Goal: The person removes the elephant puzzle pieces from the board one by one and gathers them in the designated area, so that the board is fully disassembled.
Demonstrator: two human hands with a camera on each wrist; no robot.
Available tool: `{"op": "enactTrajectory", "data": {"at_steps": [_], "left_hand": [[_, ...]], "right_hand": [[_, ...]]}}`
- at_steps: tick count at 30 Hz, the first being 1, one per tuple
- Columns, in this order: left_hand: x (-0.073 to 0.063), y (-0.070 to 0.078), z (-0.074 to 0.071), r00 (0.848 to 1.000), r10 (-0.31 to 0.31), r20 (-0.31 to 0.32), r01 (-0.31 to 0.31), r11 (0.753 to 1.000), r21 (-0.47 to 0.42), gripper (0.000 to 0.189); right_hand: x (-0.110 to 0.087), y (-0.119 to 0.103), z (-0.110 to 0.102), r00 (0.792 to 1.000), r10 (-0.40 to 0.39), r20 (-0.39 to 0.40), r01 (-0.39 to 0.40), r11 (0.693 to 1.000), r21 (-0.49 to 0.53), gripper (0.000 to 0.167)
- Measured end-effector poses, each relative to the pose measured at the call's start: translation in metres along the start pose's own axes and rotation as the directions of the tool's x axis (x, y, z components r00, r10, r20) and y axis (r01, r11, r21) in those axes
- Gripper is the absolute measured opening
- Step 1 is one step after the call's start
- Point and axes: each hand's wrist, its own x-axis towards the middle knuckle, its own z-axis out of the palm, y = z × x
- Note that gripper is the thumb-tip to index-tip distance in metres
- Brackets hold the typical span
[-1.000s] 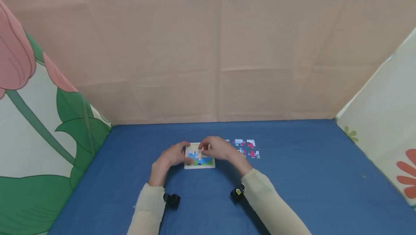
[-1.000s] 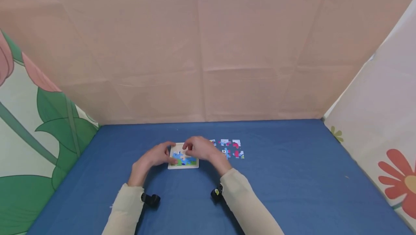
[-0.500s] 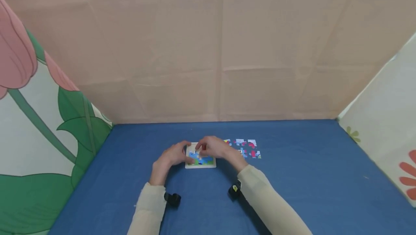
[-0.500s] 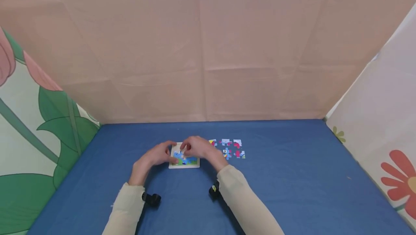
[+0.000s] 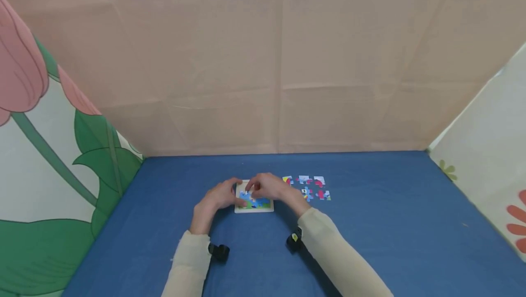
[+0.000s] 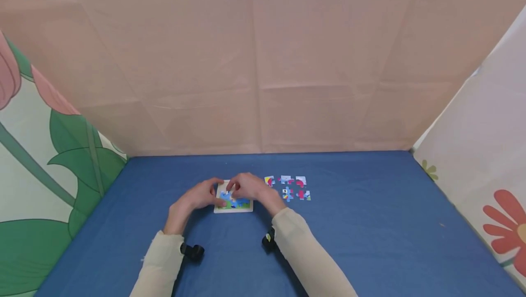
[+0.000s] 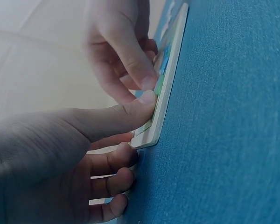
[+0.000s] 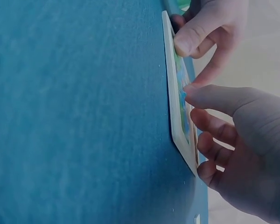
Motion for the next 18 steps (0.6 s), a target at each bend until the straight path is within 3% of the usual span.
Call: {"op": "enactTrajectory", "data": {"at_steps": [11,18], "left_hand": [[-0.0004,0.0002,-0.0011,1.0,0.005,-0.003,-0.005,1.0,-0.005,0.075],[0.0003,-0.0003,-0.0007,1.0,-0.001,-0.003,0.001,1.0,-0.005,0.076]], "right_hand": [[0.001,-0.0013,0.0056,0.996,-0.054,-0.069,0.061,0.993,0.099,0.015],[-0.0035,-0.0049,0.0045,0.993,-0.049,-0.107,0.065,0.987,0.148,0.013]]}}
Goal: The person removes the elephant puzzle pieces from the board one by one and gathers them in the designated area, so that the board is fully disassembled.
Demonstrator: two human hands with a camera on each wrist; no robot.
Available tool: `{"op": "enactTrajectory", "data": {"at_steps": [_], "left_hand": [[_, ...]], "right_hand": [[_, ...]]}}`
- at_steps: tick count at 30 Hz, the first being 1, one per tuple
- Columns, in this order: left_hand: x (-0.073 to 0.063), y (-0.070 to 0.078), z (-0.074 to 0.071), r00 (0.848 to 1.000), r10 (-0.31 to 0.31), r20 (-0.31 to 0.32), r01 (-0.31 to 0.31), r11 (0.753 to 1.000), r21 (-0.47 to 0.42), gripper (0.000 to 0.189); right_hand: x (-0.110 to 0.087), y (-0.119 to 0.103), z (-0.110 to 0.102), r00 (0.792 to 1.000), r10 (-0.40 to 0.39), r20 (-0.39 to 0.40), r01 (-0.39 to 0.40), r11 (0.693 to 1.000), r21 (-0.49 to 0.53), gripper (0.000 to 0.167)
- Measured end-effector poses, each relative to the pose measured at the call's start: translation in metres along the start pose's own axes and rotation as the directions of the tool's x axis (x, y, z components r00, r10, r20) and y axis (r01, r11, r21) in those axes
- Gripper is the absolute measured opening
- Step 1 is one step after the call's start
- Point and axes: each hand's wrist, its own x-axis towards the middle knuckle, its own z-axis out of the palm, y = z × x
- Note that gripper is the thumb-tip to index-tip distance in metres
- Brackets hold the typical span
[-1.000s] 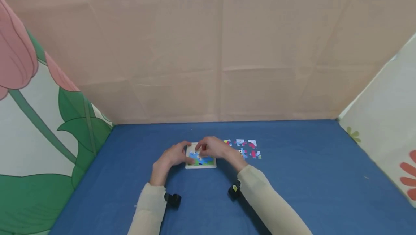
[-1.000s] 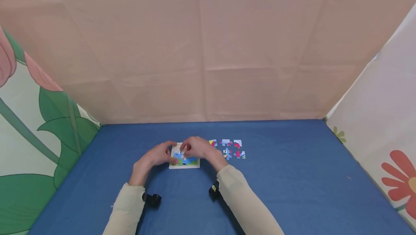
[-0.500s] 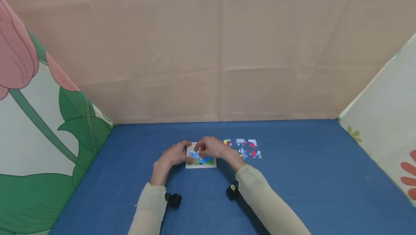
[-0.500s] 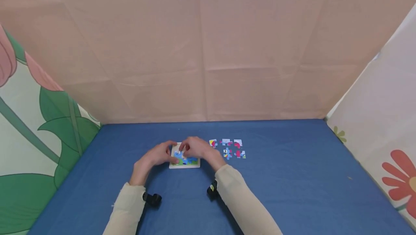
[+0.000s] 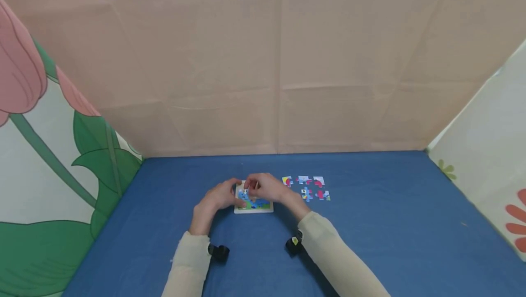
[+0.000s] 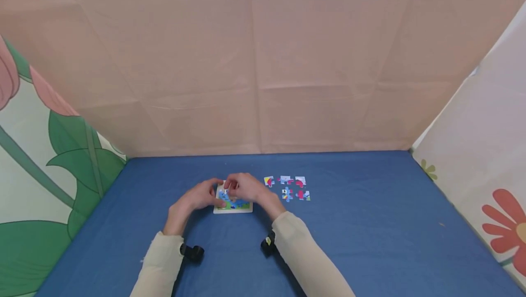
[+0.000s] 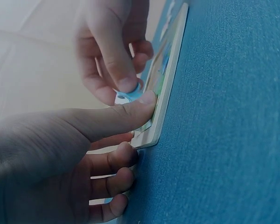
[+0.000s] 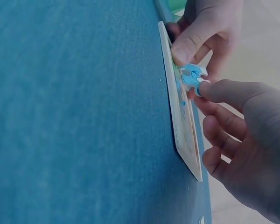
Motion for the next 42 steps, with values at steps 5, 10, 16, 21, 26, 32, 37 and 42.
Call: {"op": "enactTrajectory", "data": {"at_steps": [5,10,16,21,26,32,37,42], "left_hand": [[0.001,-0.001,0.001,1.0,-0.008,-0.001,0.008,1.0,0.0,0.075],[0.002,0.0,0.002,1.0,-0.025,0.003,0.025,1.0,0.009,0.074],[0.001,0.002,0.001,0.999,-0.035,-0.001,0.035,0.999,0.015,0.075],[-0.001,0.002,0.001,0.999,-0.037,-0.01,0.037,0.999,0.018,0.075],[-0.002,0.003,0.001,0.999,-0.036,-0.014,0.036,0.999,0.015,0.075],[-0.003,0.004,0.001,0.999,-0.031,-0.022,0.031,0.999,0.008,0.075],[-0.002,0.003,0.002,0.999,-0.043,-0.025,0.043,0.999,0.0,0.075],[-0.001,0.003,0.003,0.998,-0.05,-0.023,0.051,0.999,0.004,0.076]], "right_hand": [[-0.004,0.001,-0.001,1.0,-0.002,-0.026,0.002,1.0,-0.006,0.012],[-0.009,0.005,-0.003,0.999,0.01,-0.053,-0.01,1.0,0.009,0.011],[-0.018,0.012,-0.007,0.996,0.035,-0.084,-0.034,0.999,0.014,0.01],[-0.027,0.016,-0.011,0.994,0.025,-0.109,-0.024,1.0,0.01,0.009],[-0.035,0.022,-0.014,0.99,0.018,-0.137,-0.019,1.0,-0.005,0.009],[-0.044,0.027,-0.017,0.987,0.036,-0.155,-0.035,0.999,0.012,0.01],[-0.053,0.028,-0.023,0.982,0.058,-0.178,-0.054,0.998,0.03,0.01],[-0.061,0.031,-0.029,0.98,0.083,-0.181,-0.079,0.996,0.031,0.011]]}}
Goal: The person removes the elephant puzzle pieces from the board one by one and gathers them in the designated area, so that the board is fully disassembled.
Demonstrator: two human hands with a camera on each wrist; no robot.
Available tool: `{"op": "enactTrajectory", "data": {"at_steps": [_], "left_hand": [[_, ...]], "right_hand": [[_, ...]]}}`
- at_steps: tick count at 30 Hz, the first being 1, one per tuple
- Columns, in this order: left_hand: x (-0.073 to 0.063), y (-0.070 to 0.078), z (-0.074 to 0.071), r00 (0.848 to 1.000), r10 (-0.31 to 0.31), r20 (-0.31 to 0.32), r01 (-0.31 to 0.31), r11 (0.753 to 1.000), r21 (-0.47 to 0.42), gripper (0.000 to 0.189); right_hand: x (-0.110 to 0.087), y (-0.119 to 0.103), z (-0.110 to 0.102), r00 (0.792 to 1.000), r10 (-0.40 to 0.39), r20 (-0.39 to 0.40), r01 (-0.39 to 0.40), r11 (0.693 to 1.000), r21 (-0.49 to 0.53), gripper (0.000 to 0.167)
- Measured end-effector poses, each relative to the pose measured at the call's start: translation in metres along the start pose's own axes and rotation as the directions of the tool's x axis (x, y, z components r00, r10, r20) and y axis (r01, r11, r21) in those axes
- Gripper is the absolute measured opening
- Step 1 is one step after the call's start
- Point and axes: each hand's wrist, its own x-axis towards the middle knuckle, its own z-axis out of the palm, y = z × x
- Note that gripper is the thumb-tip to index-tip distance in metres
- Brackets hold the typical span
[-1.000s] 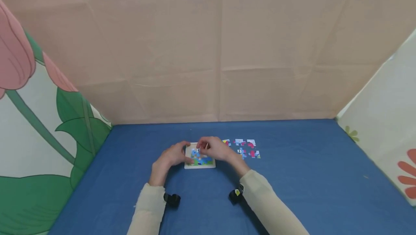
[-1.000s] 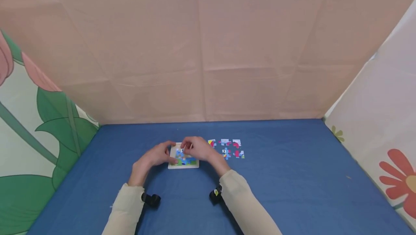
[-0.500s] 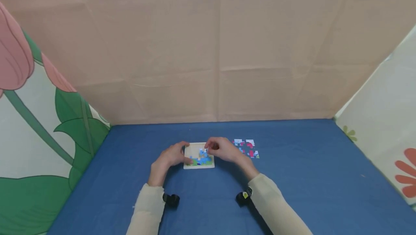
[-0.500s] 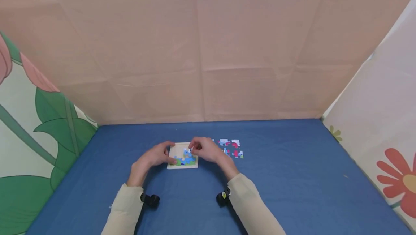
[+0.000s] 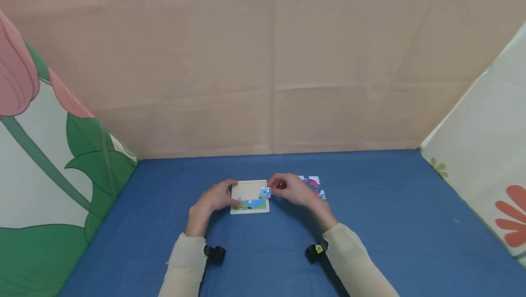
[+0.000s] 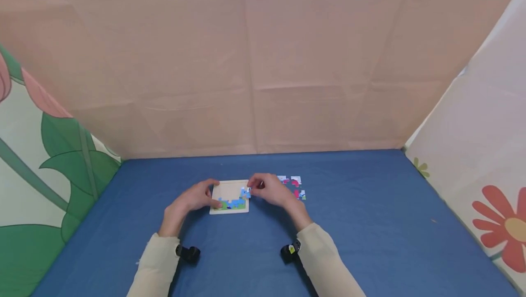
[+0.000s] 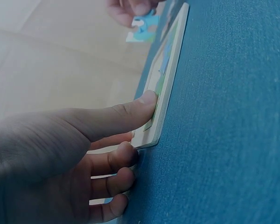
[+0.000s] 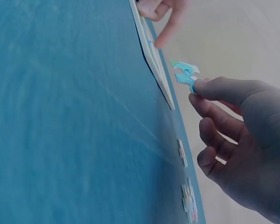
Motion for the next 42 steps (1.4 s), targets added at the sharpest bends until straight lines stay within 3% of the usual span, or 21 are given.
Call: {"op": "enactTrajectory", "data": {"at_steps": [18,29,42], "left_hand": [[-0.001,-0.001,-0.001,1.0,0.013,-0.001,-0.013,1.0,-0.005,0.076],[0.0,-0.003,0.0,0.999,0.035,0.002,-0.035,0.999,0.005,0.075],[-0.004,0.0,-0.004,0.99,0.135,0.035,-0.136,0.991,0.017,0.061]], "right_hand": [[-0.014,0.011,-0.018,0.997,0.077,-0.03,-0.078,0.997,-0.029,0.011],[-0.019,0.018,-0.02,0.995,0.095,0.005,-0.095,0.995,-0.028,0.01],[-0.022,0.018,-0.029,0.982,0.187,0.017,-0.185,0.978,-0.096,0.011]]}}
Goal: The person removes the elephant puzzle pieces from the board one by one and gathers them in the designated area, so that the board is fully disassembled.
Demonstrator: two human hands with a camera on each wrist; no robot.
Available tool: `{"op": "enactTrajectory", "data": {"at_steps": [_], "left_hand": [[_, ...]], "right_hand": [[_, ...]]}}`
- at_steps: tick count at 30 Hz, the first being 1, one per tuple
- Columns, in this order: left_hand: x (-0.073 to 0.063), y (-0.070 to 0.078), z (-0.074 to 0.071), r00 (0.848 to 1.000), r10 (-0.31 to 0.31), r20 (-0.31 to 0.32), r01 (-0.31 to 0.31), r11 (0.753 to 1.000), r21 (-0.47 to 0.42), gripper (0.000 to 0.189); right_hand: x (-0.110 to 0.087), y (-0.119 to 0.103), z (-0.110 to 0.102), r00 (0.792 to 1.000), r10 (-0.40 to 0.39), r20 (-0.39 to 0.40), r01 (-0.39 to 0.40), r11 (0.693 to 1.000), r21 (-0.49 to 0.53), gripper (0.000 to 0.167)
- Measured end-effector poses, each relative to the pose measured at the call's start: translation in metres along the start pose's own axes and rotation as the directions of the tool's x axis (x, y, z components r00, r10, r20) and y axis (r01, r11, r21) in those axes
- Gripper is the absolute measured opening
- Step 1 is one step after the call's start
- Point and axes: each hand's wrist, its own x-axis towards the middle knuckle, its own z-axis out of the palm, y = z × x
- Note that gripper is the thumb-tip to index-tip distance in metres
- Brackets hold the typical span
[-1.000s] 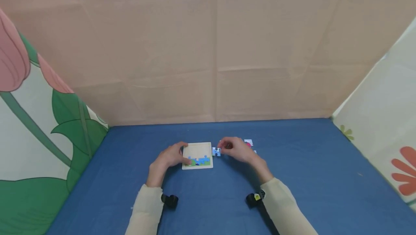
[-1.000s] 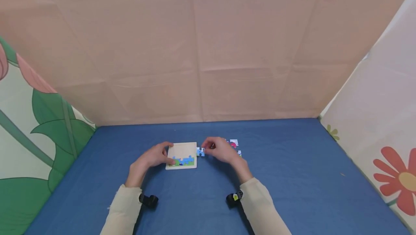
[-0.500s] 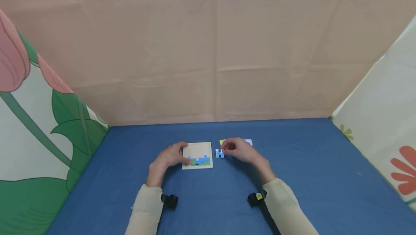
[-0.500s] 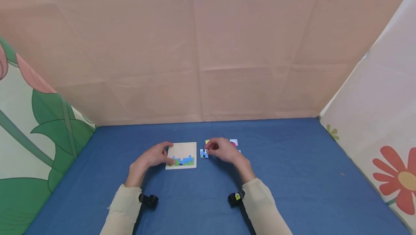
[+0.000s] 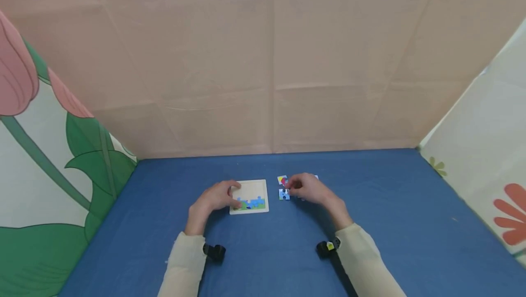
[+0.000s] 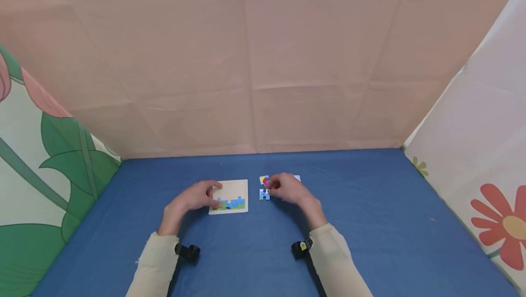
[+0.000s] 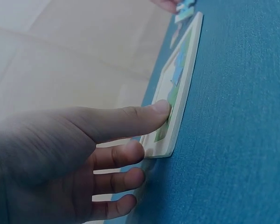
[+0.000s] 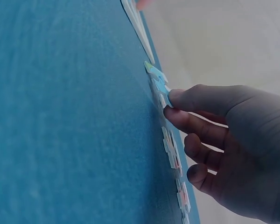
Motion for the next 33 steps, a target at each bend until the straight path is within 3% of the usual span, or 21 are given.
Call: {"op": "enactTrajectory", "data": {"at_steps": [9,18,25,33], "left_hand": [[-0.0009,-0.0003,-0.0014,0.998,0.054,0.015,-0.054,0.998,0.023,0.048],[0.0008,0.0028,0.0024,0.999,0.049,0.012,-0.049,0.997,0.056,0.029],[0.0015,0.0035,0.0038,0.998,0.061,0.013,-0.061,0.997,0.056,0.018],[0.002,0.0045,0.0051,0.999,0.038,0.01,-0.039,0.997,0.066,0.015]], "right_hand": [[0.0006,-0.0011,0.0016,0.999,0.033,-0.009,-0.033,0.998,-0.053,0.01],[0.0004,-0.0051,0.0043,0.999,0.024,-0.03,-0.028,0.991,-0.127,0.01],[0.0006,-0.0041,0.005,0.999,0.009,-0.037,-0.014,0.992,-0.124,0.012],[0.0012,-0.0049,0.0084,0.998,-0.028,-0.063,0.019,0.99,-0.139,0.011]]}}
